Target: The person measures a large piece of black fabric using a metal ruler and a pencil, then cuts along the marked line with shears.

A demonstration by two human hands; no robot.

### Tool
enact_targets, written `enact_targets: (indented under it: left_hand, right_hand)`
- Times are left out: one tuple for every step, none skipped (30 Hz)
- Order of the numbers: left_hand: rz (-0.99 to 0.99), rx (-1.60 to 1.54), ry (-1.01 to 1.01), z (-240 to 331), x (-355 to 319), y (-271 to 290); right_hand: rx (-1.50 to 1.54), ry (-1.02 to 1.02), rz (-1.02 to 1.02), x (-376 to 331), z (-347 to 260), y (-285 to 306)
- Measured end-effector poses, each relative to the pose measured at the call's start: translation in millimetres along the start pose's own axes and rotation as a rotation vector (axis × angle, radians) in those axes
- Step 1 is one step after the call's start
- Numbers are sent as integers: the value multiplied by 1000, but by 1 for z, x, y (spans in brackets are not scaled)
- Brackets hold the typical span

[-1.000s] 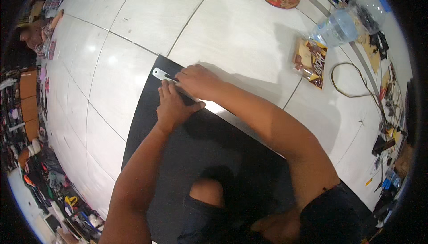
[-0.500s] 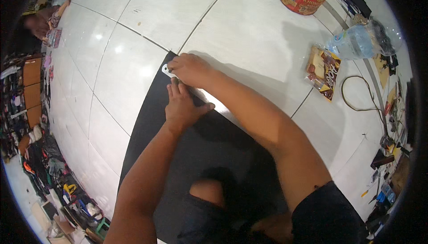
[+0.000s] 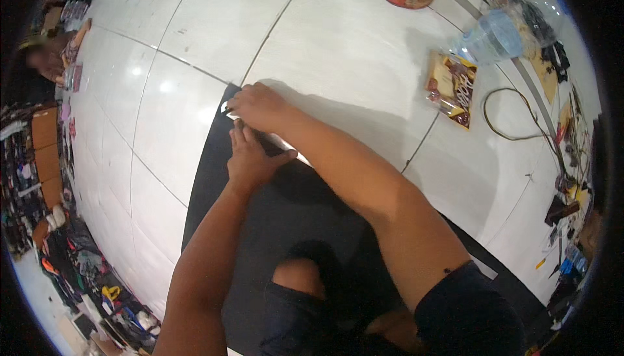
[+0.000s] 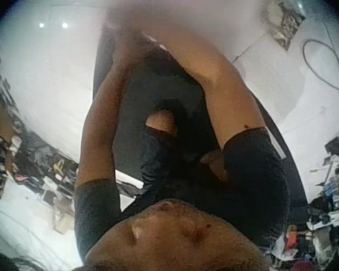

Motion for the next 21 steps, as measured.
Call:
enact_targets:
  left_hand:
    - [-25,2,20,3,-1,3]
    - [-50,1,35,8,-1,3]
    - [-51,-5,43,3,-2,2]
    - [-28,31,37,-1,-3,3]
    - [-6,64,39,-7,-4,2]
    - [-4,53,61,-16,-7,-1]
    - [-3,63,64,-17,-6,-3]
    - [0,79,74,-18,-4,-1]
    - [8,71,75,-13,-4,2]
    - [-15,74,87,-5,-5,4]
    - [-39,80,103,0,-7,4]
    - [-44,80,93,0,-7,2]
    - [-27,74,88,-3,-7,2]
    - [-11,70,84,-6,-9,3]
    - [-29,77,100,-3,-8,2]
    - [-23,86,77,0,-8,5]
    - [-21,91,69,0,-6,1]
    - [-20,97,63,-2,-5,-3]
    - [-16,94,35,-4,-4,-4]
    - [-20,106,16,-5,-4,-6]
    - [-26,99,47,-2,-7,-3]
  right_hand:
    - [-27,-14,11,-3,0,2]
    - [-41,-29,13,-15,5,7]
    - [10,-12,14,-28,0,9]
    - [59,11,14,-42,-6,16]
    - [29,-19,-151,-59,-12,26]
    - [-2,-47,-316,-82,-18,39]
    - [21,-58,-305,-113,-19,53]
    - [49,-64,-291,-141,-19,64]
    - [34,-32,-306,-169,-21,81]
    - [23,-13,-322,-188,-22,91]
    - [23,-18,-325,-192,-21,91]
    - [25,-35,-301,-196,-21,93]
    - [30,-52,-275,-199,-20,93]
    - [31,-61,-272,-195,-21,85]
    - [23,-30,-175,-182,-20,78]
    - [18,9,-74,-168,-21,73]
    - [40,23,2,-157,-21,67]
    - [62,37,77,-151,-21,63]
    - [58,22,91,-151,-22,62]
    - [41,13,104,-153,-23,63]
    - [29,14,108,-156,-25,62]
Point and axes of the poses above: each hand's wrist, its own x-axis towards the middle knuckle, its own y-axis out of the back of the hand, z = x × y, the point moved 3 cm from there along x, towards the middle knuckle, and after that the axes turned 4 degrees about z, right-handed, at the moved point
